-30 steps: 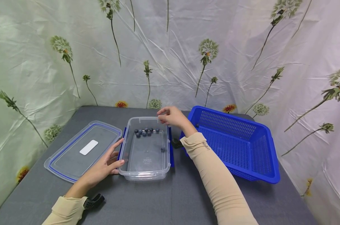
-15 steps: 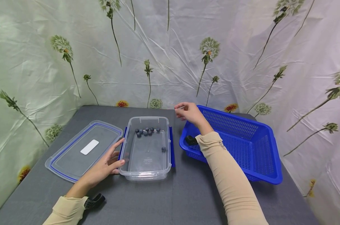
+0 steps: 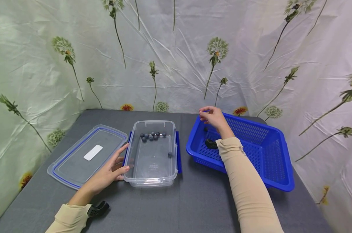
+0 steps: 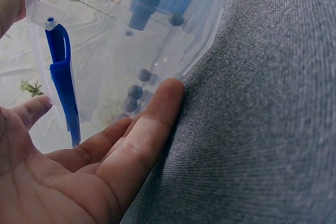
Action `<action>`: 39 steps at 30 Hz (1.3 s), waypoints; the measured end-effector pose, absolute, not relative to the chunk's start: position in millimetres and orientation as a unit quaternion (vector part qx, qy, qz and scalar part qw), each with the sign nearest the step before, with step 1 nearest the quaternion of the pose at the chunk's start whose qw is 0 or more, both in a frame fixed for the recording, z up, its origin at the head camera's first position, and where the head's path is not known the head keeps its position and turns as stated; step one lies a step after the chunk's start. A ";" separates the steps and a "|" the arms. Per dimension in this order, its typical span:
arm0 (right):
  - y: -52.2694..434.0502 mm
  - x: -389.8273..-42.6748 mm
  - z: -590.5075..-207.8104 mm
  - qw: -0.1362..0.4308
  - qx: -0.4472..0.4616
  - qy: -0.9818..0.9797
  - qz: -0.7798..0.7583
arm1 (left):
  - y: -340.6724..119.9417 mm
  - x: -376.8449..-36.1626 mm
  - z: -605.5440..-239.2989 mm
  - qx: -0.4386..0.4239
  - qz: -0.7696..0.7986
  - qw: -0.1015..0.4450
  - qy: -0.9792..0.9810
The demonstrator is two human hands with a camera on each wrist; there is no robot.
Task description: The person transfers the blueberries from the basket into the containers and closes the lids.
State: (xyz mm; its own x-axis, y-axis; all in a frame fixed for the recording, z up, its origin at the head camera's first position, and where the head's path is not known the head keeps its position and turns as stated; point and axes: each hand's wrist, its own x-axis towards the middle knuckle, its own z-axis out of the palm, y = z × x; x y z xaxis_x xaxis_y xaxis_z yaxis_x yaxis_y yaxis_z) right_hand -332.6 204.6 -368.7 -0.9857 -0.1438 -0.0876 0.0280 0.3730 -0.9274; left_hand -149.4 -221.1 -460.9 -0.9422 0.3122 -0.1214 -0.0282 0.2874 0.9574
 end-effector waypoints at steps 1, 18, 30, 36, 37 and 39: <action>206.6 -333.5 -369.6 0.077 -0.030 0.823 -0.562 | -221.5 -149.2 -460.7 0.093 0.589 0.143 0.790; 225.8 -337.5 -386.7 0.118 0.035 0.856 -0.502 | -222.4 -149.7 -457.5 0.113 0.593 0.136 0.785; 236.3 -334.6 -404.0 0.202 0.026 0.880 -0.429 | -221.7 -149.0 -459.7 0.101 0.593 0.140 0.787; 237.8 -336.9 -410.1 0.212 0.025 0.880 -0.424 | -222.0 -148.5 -461.6 0.098 0.596 0.137 0.785; 237.5 -336.9 -410.4 0.212 0.024 0.879 -0.426 | -222.1 -148.4 -461.6 0.097 0.596 0.136 0.785; 236.7 -336.1 -409.9 0.212 0.024 0.877 -0.430 | -222.0 -148.4 -461.8 0.098 0.595 0.136 0.786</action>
